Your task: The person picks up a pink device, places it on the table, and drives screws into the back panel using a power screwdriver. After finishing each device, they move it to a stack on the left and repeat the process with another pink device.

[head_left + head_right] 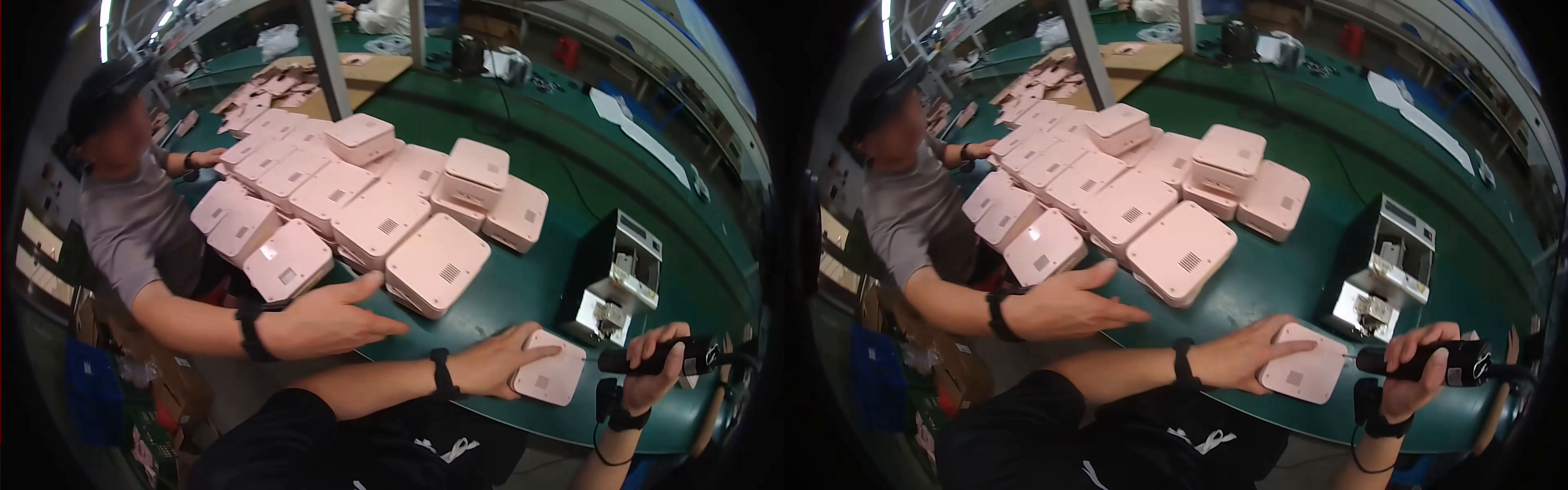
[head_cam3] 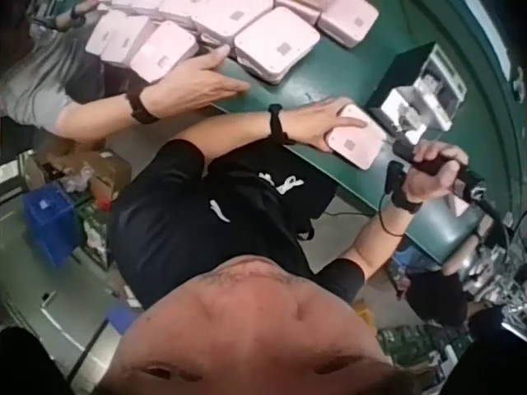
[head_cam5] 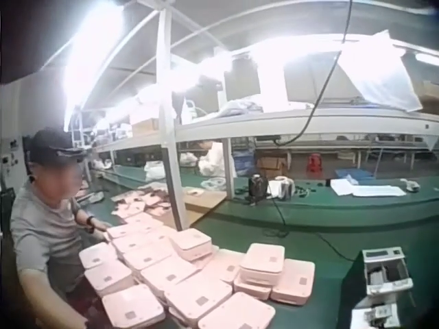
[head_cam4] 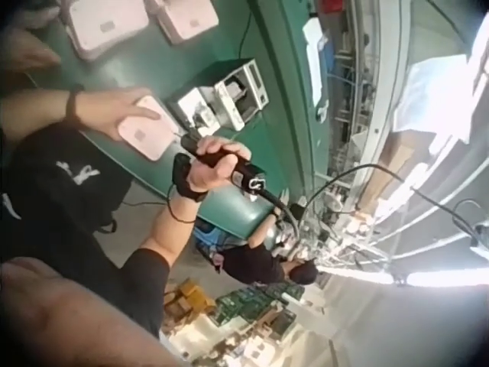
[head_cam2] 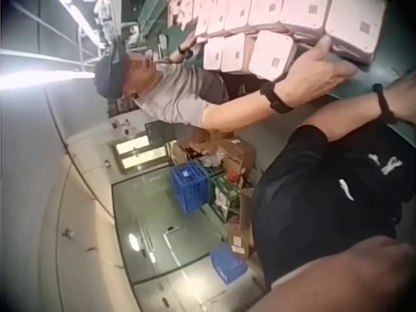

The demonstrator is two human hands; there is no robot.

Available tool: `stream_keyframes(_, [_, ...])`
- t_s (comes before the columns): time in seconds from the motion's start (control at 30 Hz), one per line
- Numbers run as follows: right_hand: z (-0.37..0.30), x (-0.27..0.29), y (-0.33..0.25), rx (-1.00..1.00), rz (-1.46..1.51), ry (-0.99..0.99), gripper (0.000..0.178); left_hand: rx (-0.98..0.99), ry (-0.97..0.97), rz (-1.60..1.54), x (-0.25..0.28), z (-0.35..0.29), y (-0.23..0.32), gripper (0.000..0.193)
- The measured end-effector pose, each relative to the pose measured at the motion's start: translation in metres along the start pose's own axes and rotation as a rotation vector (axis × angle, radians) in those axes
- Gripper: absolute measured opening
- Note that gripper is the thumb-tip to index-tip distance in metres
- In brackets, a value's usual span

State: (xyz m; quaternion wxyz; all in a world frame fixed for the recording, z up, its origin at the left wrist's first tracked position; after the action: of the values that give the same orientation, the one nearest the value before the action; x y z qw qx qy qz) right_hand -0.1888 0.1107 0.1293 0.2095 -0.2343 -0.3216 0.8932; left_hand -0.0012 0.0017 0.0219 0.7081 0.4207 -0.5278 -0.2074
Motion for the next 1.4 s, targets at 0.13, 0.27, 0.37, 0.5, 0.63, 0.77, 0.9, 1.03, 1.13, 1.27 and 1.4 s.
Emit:
stream_keyframes(0.13, [0.002, 0.015, -0.002, -0.023, -0.090, 0.062, 0.027, -0.016, -0.022, -0.019, 0.000, 0.001, -0.003, 0.089])
stream_keyframes(0.27, [0.015, 0.018, -0.013, -0.011, -0.042, 0.156, 0.023, -0.038, -0.021, -0.018, -0.011, 0.009, -0.007, 0.090])
stream_keyframes(0.37, [0.044, -0.005, -0.013, 0.030, -0.005, 0.172, 0.024, 0.039, -0.068, -0.002, 0.009, 0.007, -0.002, 0.089])
stream_keyframes(0.5, [0.063, -0.008, -0.021, 0.098, -0.163, 0.210, 0.025, 0.008, -0.133, -0.027, -0.002, 0.025, 0.007, 0.089])
stream_keyframes(0.63, [0.062, -0.002, -0.014, 0.084, -0.290, 0.233, 0.026, -0.003, -0.164, -0.019, -0.010, 0.033, 0.016, 0.088])
stream_keyframes(0.77, [0.058, 0.000, -0.007, 0.010, -0.335, 0.197, 0.027, 0.013, -0.176, -0.016, -0.012, 0.037, 0.012, 0.086])
stream_keyframes(0.9, [0.041, 0.001, -0.016, -0.024, -0.270, 0.178, 0.028, 0.027, -0.175, 0.005, -0.010, 0.040, 0.010, 0.085])
stream_keyframes(1.03, [0.032, -0.003, -0.022, -0.007, -0.202, 0.176, 0.029, 0.020, -0.178, -0.004, -0.012, 0.042, 0.010, 0.083])
stream_keyframes(1.13, [0.029, -0.006, -0.018, 0.001, -0.184, 0.177, 0.030, 0.018, -0.174, -0.007, -0.011, 0.041, 0.008, 0.083])
stream_keyframes(1.27, [0.028, -0.005, -0.010, 0.002, -0.183, 0.177, 0.032, 0.015, -0.151, -0.007, -0.012, 0.041, 0.007, 0.084])
stream_keyframes(1.4, [0.027, -0.002, -0.006, -0.001, -0.185, 0.191, 0.034, 0.010, -0.148, -0.015, -0.013, 0.042, 0.006, 0.085])
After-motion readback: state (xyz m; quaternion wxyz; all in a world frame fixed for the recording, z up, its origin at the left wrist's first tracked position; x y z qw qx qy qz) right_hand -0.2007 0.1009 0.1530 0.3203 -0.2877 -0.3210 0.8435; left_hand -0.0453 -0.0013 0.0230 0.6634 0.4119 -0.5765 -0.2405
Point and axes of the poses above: each hand's wrist, its own z-axis towards the middle knuckle, its own x-axis out of the back of the hand, y = z × x, the point moved 6 cm from there along z, towards the middle knuckle, and after that the axes turned 15 degrees about x, right-handed, at the moved point
